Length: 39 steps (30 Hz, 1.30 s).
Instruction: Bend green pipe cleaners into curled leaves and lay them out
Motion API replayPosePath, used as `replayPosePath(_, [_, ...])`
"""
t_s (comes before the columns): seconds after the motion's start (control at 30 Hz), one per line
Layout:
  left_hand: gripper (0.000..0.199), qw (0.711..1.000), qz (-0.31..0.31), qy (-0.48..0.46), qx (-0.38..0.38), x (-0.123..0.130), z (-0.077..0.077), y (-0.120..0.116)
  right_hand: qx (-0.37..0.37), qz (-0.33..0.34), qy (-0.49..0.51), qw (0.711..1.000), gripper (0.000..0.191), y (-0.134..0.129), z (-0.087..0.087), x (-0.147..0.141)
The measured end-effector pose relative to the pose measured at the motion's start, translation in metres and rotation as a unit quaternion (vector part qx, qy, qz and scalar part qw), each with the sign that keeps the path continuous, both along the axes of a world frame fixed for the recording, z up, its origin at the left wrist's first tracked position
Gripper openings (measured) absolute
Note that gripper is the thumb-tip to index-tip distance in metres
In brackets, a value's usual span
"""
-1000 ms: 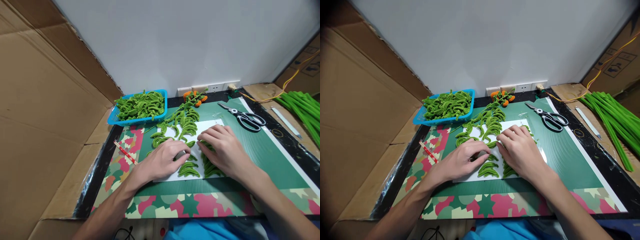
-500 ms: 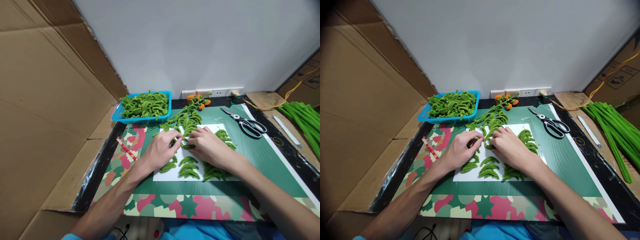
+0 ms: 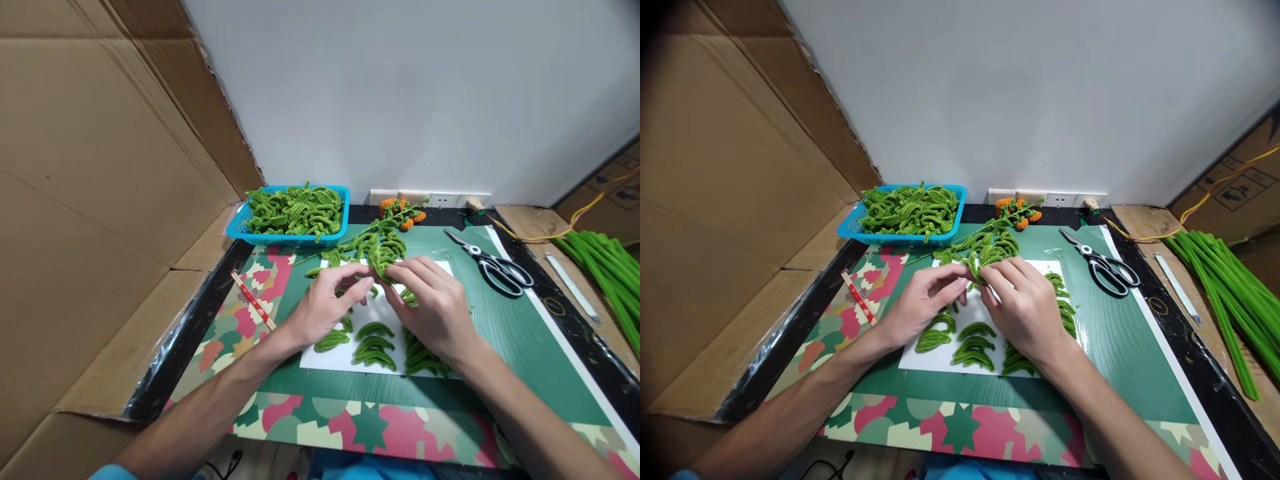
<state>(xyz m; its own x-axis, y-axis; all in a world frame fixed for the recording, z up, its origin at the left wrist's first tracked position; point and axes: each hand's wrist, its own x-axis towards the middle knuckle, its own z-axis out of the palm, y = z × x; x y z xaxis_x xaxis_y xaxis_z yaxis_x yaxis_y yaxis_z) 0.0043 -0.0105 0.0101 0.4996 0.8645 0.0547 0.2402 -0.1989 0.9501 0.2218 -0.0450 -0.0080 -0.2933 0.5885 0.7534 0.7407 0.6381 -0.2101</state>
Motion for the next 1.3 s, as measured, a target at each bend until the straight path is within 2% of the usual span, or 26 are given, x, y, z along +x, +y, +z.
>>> replayPosePath(0.13, [0.029,1.0,0.004,-0.005,0.017,0.002,-0.009,-0.003,0.012,0.02,-0.01,1.0,0.01,-0.004,0.001,-0.007])
replayPosePath(0.2, [0.029,1.0,0.004,-0.031,-0.002,0.002,-0.012,-0.002,-0.001,0.031,0.006,1.0,0.008,-0.006,0.002,-0.009])
replayPosePath(0.33, [0.031,0.989,-0.002,-0.121,-0.082,0.004,-0.016,0.002,-0.055,0.066,0.077,0.993,0.019,-0.009,0.006,-0.009])
replayPosePath(0.5, [0.04,0.955,-0.017,-0.216,-0.201,0.006,-0.009,0.0,-0.078,0.1,0.114,0.985,0.031,-0.01,0.01,-0.006])
replayPosePath(0.57, [0.04,0.948,-0.034,-0.219,-0.227,0.006,-0.005,-0.002,-0.049,0.082,0.116,0.989,0.031,-0.009,0.009,-0.005])
replayPosePath(0.67, [0.042,0.956,-0.063,-0.184,-0.219,0.006,-0.001,-0.004,-0.022,0.051,0.12,0.991,0.034,-0.007,0.009,-0.003])
replayPosePath(0.87, [0.047,0.961,-0.079,-0.142,-0.225,0.005,-0.004,-0.003,-0.103,0.121,0.086,0.984,0.029,-0.005,0.008,0.001])
replayPosePath(1.0, [0.049,0.979,-0.049,-0.092,-0.175,0.004,-0.004,0.001,-0.101,0.078,0.087,0.988,0.019,-0.005,0.005,0.001])
replayPosePath(1.13, [0.038,0.999,-0.032,-0.002,-0.04,0.003,-0.002,-0.001,-0.109,0.024,0.087,0.99,0.013,-0.004,0.001,0.0])
replayPosePath(1.2, [0.038,0.999,-0.004,0.045,0.024,0.003,-0.003,-0.004,-0.117,0.012,0.086,0.989,0.012,-0.004,0.001,0.0])
replayPosePath(1.3, [0.028,0.993,0.026,0.08,0.084,0.003,-0.006,-0.005,-0.156,0.013,0.093,0.983,0.01,-0.004,0.003,0.0])
